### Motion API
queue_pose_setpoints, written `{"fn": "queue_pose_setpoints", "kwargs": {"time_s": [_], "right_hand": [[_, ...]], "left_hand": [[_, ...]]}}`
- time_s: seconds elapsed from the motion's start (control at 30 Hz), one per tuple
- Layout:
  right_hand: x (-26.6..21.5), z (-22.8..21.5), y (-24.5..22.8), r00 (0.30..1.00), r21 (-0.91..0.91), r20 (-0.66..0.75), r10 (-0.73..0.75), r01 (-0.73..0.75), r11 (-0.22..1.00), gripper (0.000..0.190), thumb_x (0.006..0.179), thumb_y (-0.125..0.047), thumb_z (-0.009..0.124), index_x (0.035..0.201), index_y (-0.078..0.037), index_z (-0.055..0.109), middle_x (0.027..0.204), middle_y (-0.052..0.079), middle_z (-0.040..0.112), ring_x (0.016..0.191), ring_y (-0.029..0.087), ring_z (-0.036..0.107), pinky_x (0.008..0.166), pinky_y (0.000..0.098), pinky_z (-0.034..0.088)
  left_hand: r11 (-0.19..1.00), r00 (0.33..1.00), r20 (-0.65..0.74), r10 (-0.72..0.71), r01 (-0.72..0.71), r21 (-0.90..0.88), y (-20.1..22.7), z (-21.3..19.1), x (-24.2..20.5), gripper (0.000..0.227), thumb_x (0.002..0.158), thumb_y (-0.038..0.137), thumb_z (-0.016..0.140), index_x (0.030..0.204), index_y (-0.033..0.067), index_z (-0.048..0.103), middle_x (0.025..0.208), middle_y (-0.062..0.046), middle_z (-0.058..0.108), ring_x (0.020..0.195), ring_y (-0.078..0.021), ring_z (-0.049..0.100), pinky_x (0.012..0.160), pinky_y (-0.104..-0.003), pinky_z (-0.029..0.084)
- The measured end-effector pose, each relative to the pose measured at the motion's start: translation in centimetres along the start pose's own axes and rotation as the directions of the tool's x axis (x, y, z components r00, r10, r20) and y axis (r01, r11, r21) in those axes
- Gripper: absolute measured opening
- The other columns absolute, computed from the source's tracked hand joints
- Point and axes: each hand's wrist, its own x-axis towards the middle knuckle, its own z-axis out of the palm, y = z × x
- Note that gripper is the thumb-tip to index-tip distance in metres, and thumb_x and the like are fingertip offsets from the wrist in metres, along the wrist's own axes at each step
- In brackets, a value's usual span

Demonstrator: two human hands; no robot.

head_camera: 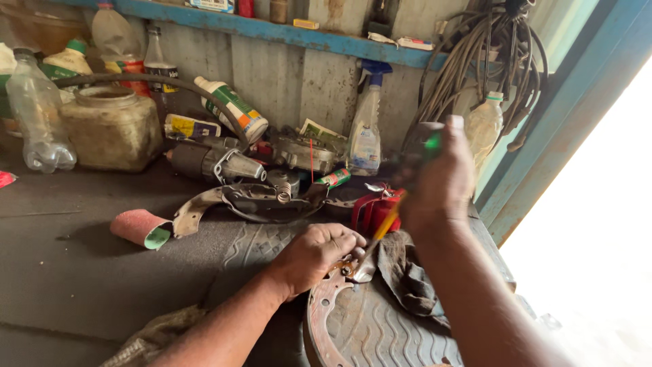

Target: The person manipulates a brake shoe by hand, using a screwdriver to pry and adjust internal components, then wipes the parts with a cloth.

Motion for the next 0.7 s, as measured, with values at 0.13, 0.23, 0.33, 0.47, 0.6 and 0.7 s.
{"fn": "queue_pose_setpoints", "kwargs": {"time_s": [0.13, 0.23, 0.33, 0.47, 0.6, 0.7], "right_hand": [[-0.2, -1.5, -1.4, 0.999, 0.092, -0.042, -0.014, 0.018, 0.996, 0.036, 0.105, -0.051, 0.05, 0.094, -0.017, 0.06, 0.069, -0.004, 0.05, 0.056, 0.01, 0.043, 0.052, 0.0285, 0.037], [-1.3, -1.0, -0.8, 0.98, 0.125, 0.158, -0.124, 0.104, 0.987, 0.035, 0.103, -0.048, 0.049, 0.094, -0.015, 0.059, 0.066, 0.001, 0.05, 0.049, 0.015, 0.042, 0.047, 0.0323, 0.036], [-3.3, -0.1, -0.1, 0.899, 0.15, 0.332, -0.287, 0.25, 0.956, 0.033, 0.106, -0.042, 0.051, 0.096, -0.011, 0.057, 0.066, 0.004, 0.051, 0.051, 0.014, 0.042, 0.048, 0.0313, 0.037], [-4.9, 1.0, 0.2, 0.863, 0.128, 0.393, -0.318, 0.291, 0.948, 0.03, 0.108, -0.038, 0.05, 0.097, -0.01, 0.055, 0.071, 0.003, 0.052, 0.054, 0.013, 0.043, 0.048, 0.0296, 0.037], [-5.6, 1.2, 0.7, 0.835, 0.1, 0.447, -0.321, 0.31, 0.945, 0.033, 0.109, -0.039, 0.049, 0.097, -0.008, 0.056, 0.067, 0.005, 0.049, 0.051, 0.012, 0.039, 0.049, 0.0285, 0.037], [-5.7, 1.2, 1.0, 0.822, 0.097, 0.463, -0.331, 0.324, 0.941, 0.035, 0.109, -0.039, 0.048, 0.097, -0.008, 0.055, 0.067, 0.005, 0.049, 0.051, 0.013, 0.039, 0.049, 0.0289, 0.037]], "left_hand": [[0.985, 0.997, -0.01, 0.079, -0.076, 0.155, -0.7, -0.2, 0.0, 0.037, 0.091, 0.02, 0.054, 0.11, -0.0051, 0.073, 0.098, -0.008, 0.077, 0.089, -0.012, 0.069, 0.084, -0.027, 0.056], [0.979, 0.995, 0.001, 0.1, -0.099, 0.176, -0.1, -0.1, -0.2, 0.037, 0.087, 0.017, 0.054, 0.109, -0.0051, 0.075, 0.096, -0.008, 0.077, 0.087, -0.0122, 0.068, 0.083, -0.027, 0.056], [0.966, 0.993, 0.006, 0.119, -0.117, 0.229, 0.4, 0.0, -0.7, 0.035, 0.084, 0.015, 0.056, 0.105, -0.004, 0.077, 0.092, -0.008, 0.078, 0.084, -0.0121, 0.069, 0.081, -0.027, 0.056], [0.978, 0.988, 0.047, 0.148, -0.154, 0.139, 0.7, 0.3, -0.9, 0.03, 0.085, 0.011, 0.057, 0.101, -0.0047, 0.077, 0.092, -0.007, 0.078, 0.086, -0.0109, 0.069, 0.082, -0.026, 0.056], [0.993, 0.997, 0.025, 0.079, -0.08, 0.085, 0.6, 0.4, -1.0, 0.025, 0.084, 0.006, 0.06, 0.098, -0.0053, 0.077, 0.09, -0.008, 0.077, 0.082, -0.0111, 0.068, 0.077, -0.027, 0.056], [0.993, 0.994, 0.046, 0.096, -0.098, 0.061, 0.5, 0.3, -1.1, 0.024, 0.085, 0.005, 0.059, 0.097, -0.0053, 0.077, 0.09, -0.008, 0.077, 0.083, -0.0107, 0.069, 0.079, -0.026, 0.058]]}}
